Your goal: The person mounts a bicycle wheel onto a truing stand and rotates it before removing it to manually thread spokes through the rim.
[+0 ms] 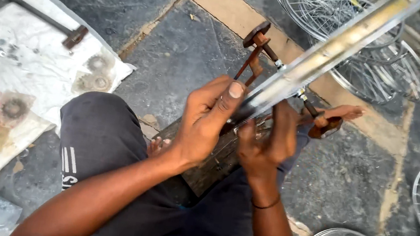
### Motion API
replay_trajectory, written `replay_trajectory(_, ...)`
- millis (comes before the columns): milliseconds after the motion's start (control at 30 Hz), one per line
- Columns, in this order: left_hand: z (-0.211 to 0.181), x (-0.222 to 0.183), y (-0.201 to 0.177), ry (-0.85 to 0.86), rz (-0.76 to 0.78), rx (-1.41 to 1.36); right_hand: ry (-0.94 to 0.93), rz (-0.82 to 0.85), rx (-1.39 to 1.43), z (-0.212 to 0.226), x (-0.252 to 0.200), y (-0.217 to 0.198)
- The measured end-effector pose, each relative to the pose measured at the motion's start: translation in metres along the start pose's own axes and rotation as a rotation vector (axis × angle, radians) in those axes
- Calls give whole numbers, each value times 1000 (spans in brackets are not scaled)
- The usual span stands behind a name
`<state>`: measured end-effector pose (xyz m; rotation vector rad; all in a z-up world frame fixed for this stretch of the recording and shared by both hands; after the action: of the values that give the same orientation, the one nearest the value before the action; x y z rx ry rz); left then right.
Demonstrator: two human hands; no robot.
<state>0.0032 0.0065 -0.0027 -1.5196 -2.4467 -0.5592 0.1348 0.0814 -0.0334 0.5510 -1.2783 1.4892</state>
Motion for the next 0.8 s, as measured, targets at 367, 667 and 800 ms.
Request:
replay_trajectory(367,-24,8,18,137,-91,252,278,-375,391,-6,6,3)
replay_trajectory(667,-6,5,23,-69,-174,186,383,164,1008,-50,31,-18)
replay_trajectory(800,-7,4,22,-60,-144,182,449,211,1229,-59,14,-9)
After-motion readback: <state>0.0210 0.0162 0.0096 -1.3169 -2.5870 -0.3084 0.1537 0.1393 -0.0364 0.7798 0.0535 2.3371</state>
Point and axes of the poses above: each hand's wrist, its own x-axis towards the middle knuckle, its own y-axis out of the palm, z = x × y, the point moved 1 cm from there along x, towards the middle knuckle, and after that the axes turned 2 degrees about -y, right-handed, at the moved point
